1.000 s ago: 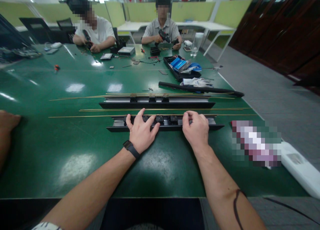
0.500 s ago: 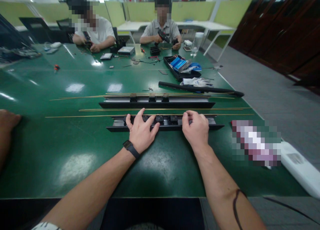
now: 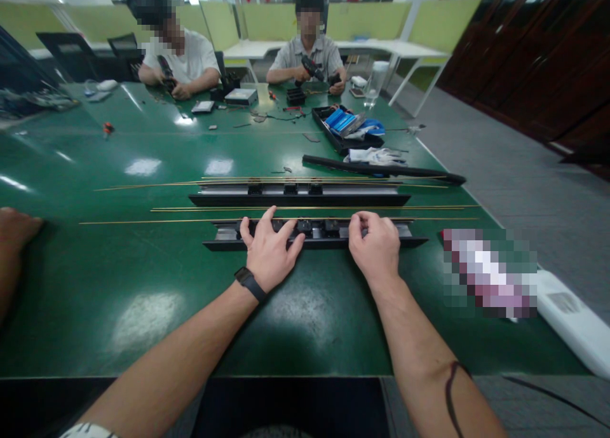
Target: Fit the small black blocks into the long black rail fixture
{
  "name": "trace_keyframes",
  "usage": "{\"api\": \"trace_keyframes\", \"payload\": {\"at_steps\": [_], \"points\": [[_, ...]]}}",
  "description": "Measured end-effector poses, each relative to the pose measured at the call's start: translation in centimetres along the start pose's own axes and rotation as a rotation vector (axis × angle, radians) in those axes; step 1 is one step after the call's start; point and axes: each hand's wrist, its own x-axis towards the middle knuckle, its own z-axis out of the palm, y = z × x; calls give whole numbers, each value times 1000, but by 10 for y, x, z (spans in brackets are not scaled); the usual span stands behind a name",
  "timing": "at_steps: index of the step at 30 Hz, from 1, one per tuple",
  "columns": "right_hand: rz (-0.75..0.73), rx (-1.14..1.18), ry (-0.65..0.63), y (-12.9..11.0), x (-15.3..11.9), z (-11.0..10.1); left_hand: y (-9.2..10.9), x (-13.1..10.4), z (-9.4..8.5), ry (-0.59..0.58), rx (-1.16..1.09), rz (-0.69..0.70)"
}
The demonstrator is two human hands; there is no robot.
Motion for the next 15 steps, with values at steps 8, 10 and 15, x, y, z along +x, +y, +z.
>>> {"api": "trace_keyframes", "payload": {"at_steps": [8,10,15], "points": [[-91,59,-32,-3,-3,3,0,0,-1,-5,9,1],[-81,67,-15,-2,-3,3,0,1,-1,-6,9,2],[-26,41,16,0,-2,3,0,1,0,0,-15,-3]]}}
